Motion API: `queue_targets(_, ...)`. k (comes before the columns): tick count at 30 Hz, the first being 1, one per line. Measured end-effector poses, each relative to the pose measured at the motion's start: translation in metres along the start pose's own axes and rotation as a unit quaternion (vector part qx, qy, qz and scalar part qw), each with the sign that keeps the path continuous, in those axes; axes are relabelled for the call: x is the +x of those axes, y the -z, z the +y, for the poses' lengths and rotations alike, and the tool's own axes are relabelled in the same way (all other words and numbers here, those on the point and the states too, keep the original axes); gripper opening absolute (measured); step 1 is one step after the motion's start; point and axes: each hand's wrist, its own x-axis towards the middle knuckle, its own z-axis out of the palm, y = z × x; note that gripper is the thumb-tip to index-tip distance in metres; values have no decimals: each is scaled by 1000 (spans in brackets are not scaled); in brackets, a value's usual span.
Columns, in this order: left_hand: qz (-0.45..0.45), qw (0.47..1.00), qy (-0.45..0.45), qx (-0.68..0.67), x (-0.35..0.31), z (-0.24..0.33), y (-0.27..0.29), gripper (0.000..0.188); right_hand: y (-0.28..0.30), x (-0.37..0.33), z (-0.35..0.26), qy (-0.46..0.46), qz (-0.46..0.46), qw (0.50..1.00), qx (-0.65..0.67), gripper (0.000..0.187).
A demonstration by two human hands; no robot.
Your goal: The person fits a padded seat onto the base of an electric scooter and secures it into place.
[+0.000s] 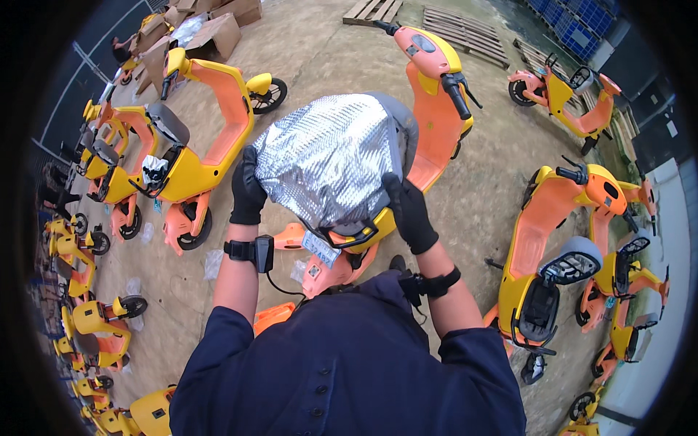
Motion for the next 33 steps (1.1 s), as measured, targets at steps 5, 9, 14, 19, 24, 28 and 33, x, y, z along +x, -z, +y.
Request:
queue_targets(5, 73, 973, -71, 206, 2, -26, 15, 47, 4, 8, -45, 33, 36, 996, -71, 31)
queue_targets(9, 77, 963, 187, -175, 31, -38, 2, 41, 9, 20, -46, -88, -29, 974, 206, 44)
queue_targets(14, -209, 711, 312, -595, 37, -70, 9, 49, -30, 23, -5, -125, -98, 814, 558, 41)
queue_targets(19, -30, 802, 337, -491, -13, -94, -57, 42, -20, 9, 15, -128, -78, 849, 507, 38)
queue_targets(24, 18, 779, 380, -498, -51, -125, -46, 44, -29, 3, 1, -267, -133, 698, 650, 59)
queue_targets(28, 59, 852, 373, -362, -53, -91, -62, 48, -30, -20, 12, -312, -194, 668, 647, 66)
queue_targets(33, 40, 928, 292, -229, -58, -143, -51, 47, -22, -1, 2, -243, -55, 752, 610, 50)
